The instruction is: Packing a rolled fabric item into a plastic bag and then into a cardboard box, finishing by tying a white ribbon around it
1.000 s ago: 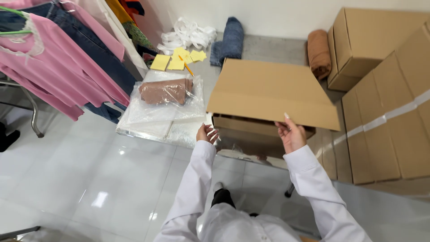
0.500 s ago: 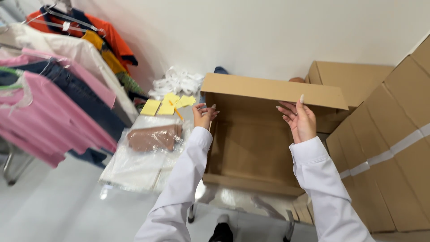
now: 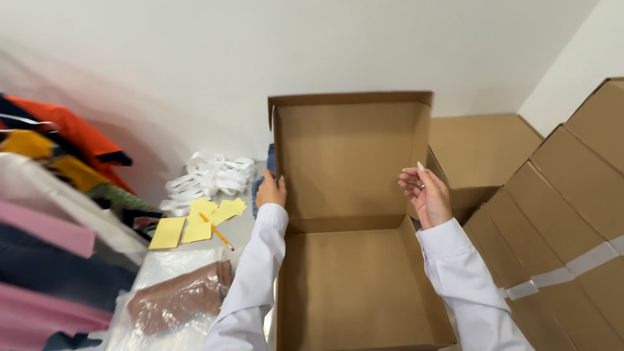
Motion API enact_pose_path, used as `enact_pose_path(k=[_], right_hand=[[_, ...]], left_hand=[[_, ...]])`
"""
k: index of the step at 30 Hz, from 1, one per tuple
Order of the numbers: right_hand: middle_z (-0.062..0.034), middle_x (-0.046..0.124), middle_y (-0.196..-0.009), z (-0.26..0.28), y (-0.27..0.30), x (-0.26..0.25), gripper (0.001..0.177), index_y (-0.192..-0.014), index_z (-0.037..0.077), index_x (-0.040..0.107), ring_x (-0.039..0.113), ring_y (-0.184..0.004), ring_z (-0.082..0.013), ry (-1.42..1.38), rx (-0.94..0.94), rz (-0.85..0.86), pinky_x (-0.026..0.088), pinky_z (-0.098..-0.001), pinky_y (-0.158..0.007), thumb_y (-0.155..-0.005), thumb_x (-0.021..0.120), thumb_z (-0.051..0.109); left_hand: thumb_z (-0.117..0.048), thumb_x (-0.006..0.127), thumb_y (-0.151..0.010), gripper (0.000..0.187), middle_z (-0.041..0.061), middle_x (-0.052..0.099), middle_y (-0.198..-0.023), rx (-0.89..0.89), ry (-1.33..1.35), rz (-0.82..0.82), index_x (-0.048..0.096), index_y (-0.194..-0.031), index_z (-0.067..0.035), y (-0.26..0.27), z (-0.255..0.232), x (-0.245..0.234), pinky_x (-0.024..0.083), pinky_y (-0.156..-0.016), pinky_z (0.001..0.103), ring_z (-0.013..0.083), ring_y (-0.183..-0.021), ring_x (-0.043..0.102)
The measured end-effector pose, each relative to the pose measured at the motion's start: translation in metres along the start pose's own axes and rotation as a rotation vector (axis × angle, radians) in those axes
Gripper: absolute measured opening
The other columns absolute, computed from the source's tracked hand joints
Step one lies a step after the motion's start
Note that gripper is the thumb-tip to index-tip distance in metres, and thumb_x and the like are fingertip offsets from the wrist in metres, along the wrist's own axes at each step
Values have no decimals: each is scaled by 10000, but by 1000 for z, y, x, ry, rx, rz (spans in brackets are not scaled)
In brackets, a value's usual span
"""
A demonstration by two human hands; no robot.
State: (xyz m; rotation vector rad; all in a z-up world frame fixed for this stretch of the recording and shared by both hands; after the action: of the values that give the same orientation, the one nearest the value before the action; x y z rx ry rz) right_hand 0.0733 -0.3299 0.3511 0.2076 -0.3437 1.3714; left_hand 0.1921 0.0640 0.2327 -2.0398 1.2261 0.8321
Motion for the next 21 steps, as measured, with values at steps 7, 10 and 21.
enact_pose_path(k=[7, 10, 21], right_hand=[[-84, 744, -1012, -32, -26, -33, 239, -1101, 134, 665, 717, -905, -156, 67, 43, -121, 514, -209, -726, -1085, 527, 329], [-76, 744, -1022, -38, -30, -37, 237, -1117, 132, 658, 714, -904, -136, 107, 60, -137, 516, -194, -729, -1084, 521, 323], [-90, 751, -1015, -9, 0, -31, 251, -1122, 111, 665, 728, -892, -148, 89, -19, -115, 536, -206, -740, -1080, 526, 316]], left_hand=[[-399, 379, -1086, 209, 97, 700, -1033, 206, -167, -63, 483, -1081, -218, -32, 25, 66, 611, -718, 528, 427, -785, 725], [-352, 398, -1073, 165, 72, 690, -991, 163, -166, -21, 488, -1043, -218, -43, 17, 81, 618, -732, 504, 420, -822, 730], [-395, 505, -1013, 223, 85, 659, -1039, 54, 0, -45, 460, -1133, -213, -22, 25, 53, 599, -773, 523, 418, -846, 724]])
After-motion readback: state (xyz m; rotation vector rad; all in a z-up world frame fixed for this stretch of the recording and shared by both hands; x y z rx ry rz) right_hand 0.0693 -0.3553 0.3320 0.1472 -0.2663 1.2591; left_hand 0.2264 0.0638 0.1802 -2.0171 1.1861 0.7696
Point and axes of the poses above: each hand's wrist, its own y-axis away from the middle knuckle, its own x-axis out of the palm, z = x × y, the point moved 3 cm from there along -y, towards the middle knuckle
